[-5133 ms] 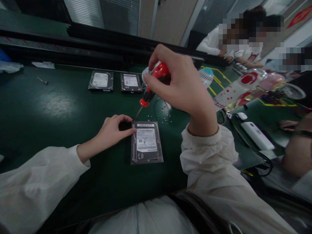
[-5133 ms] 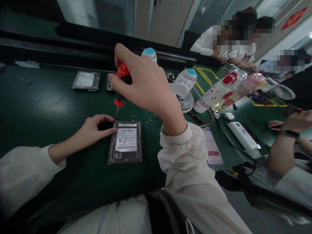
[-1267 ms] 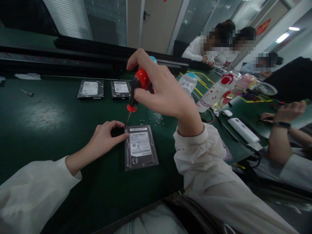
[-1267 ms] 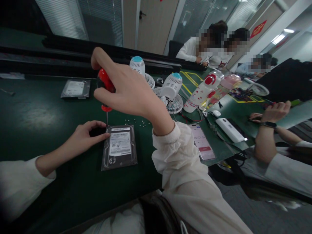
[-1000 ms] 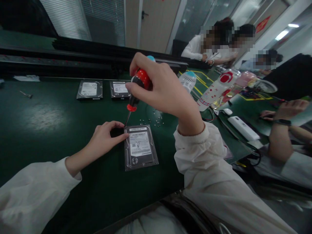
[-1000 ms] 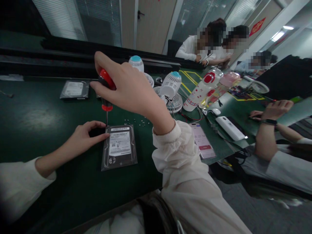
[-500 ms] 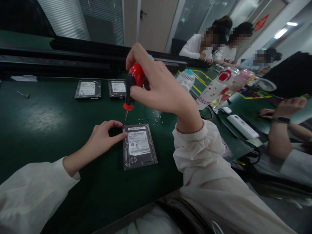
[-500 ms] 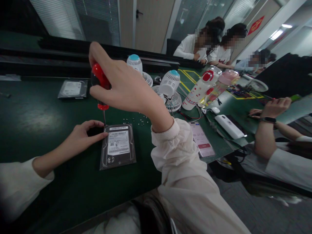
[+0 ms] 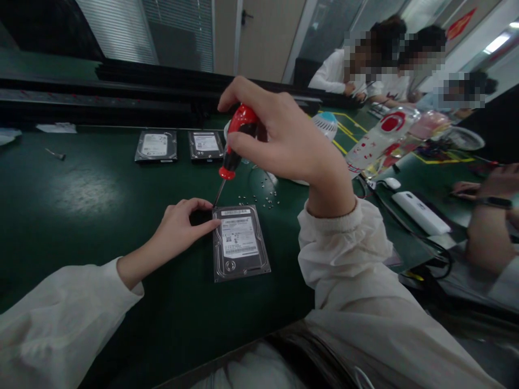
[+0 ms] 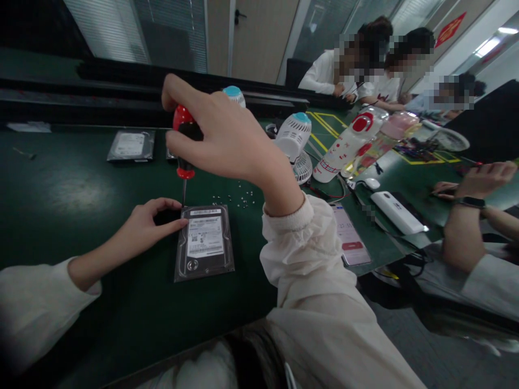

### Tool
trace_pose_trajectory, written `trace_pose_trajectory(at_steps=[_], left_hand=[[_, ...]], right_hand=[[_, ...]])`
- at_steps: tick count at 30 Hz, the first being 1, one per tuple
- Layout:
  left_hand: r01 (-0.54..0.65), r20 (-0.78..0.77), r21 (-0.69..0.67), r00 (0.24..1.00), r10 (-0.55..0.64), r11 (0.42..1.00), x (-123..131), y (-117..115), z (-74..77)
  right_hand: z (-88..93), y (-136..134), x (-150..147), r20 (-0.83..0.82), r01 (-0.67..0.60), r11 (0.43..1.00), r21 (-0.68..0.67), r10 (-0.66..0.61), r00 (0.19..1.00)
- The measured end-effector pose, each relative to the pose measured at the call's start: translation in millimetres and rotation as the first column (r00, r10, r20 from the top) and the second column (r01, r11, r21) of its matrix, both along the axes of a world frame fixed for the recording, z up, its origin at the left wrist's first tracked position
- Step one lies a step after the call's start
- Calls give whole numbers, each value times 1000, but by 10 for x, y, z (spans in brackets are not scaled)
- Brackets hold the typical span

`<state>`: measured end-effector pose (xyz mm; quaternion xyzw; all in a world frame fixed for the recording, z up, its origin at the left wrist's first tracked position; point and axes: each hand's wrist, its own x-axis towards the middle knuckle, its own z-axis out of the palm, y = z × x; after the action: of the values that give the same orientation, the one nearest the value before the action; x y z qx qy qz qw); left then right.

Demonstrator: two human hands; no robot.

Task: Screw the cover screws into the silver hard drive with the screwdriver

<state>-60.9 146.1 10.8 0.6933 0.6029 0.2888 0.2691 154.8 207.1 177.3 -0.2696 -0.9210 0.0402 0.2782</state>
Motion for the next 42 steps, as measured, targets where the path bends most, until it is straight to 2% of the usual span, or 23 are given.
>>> trace_pose_trajectory(at_steps=[4, 10, 15, 20, 26, 30, 36, 42], left_hand=[[3, -1, -7, 1000, -3, 1000, -4, -2, 0], [12, 11, 7, 1000, -12, 1000, -13, -15, -8], [9, 20, -4, 1000, -8, 1000, -5, -24, 9], [12, 13, 9, 1000, -12, 1000, -7, -24, 4], [15, 18, 17, 1000, -16, 1000, -2, -24, 4], [15, 19, 19, 1000, -16, 1000, -2, -33, 4], [21, 24, 17, 999, -21, 1000, -13, -39, 10], [19, 17, 16, 1000, -20, 1000, -28, -41, -3]], right_hand=[[-7, 14, -36, -8, 61, 997, 50, -60, 998], [25, 14, -26, 39, 1, 1000, 30, -2, 999], [5, 49, -29, 6, 46, 997, 60, -47, 999], [18, 62, -23, 19, -37, 999, 3, 37, 999], [4, 114, -19, -13, -58, 998, 31, 59, 998], [9, 122, -17, -14, -119, 993, 11, 119, 993], [-4, 153, -33, -35, -74, 997, 17, 74, 997], [3, 143, -20, -16, -139, 990, 5, 139, 990]])
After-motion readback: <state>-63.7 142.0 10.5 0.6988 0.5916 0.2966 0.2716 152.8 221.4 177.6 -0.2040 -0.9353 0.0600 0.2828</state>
